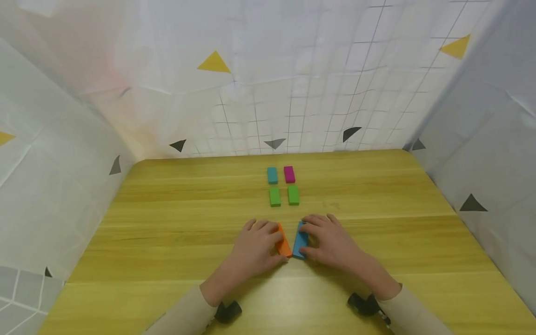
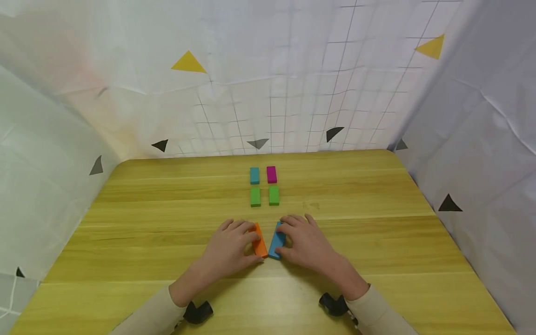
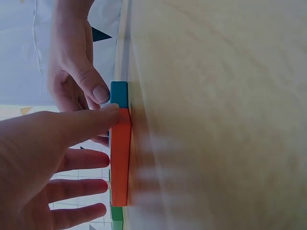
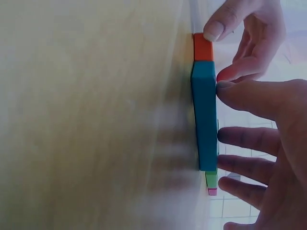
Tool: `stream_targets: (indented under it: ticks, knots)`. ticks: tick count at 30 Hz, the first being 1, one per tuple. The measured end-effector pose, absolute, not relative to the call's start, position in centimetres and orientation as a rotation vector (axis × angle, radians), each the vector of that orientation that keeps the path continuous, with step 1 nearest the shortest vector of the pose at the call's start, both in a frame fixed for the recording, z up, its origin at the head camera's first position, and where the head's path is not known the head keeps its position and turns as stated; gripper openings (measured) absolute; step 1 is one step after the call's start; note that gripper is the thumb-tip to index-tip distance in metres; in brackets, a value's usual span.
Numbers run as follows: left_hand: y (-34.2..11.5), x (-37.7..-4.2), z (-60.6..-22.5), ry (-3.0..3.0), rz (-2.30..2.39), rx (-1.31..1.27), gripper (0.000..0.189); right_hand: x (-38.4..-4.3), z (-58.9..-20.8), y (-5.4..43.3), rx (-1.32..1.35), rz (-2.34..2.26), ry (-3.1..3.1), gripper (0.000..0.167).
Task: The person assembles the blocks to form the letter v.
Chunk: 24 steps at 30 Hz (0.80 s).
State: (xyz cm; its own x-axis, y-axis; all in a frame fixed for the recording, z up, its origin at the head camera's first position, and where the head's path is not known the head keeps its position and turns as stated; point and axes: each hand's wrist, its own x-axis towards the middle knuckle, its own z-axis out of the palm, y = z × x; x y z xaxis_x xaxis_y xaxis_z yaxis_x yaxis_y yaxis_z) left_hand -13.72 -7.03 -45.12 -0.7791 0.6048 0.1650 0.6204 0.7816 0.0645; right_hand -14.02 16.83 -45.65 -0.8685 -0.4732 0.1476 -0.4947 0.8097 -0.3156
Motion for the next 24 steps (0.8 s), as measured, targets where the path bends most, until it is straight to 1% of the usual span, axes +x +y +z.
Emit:
stream_targets:
  ticks: [16,20,24]
  knots:
    - [-6.7,-13.1,-45.2,-2.845,-0.198,-1.008,0.054,-15.2,-45.3,17.1,0.825,0.604,-2.893,0.038]
    - [-6.5,-12.8,-45.4,-2.863,-0.202,-1.026,0.056,-15.7,-45.1,17.2,0.821,0.565,-2.891,0.036]
    - [-6.3,-12.5,-45.6,-2.854,-0.185,-1.041,0.058,-16.1,-45.0,17.3,0.814,0.552,-2.878,0.039]
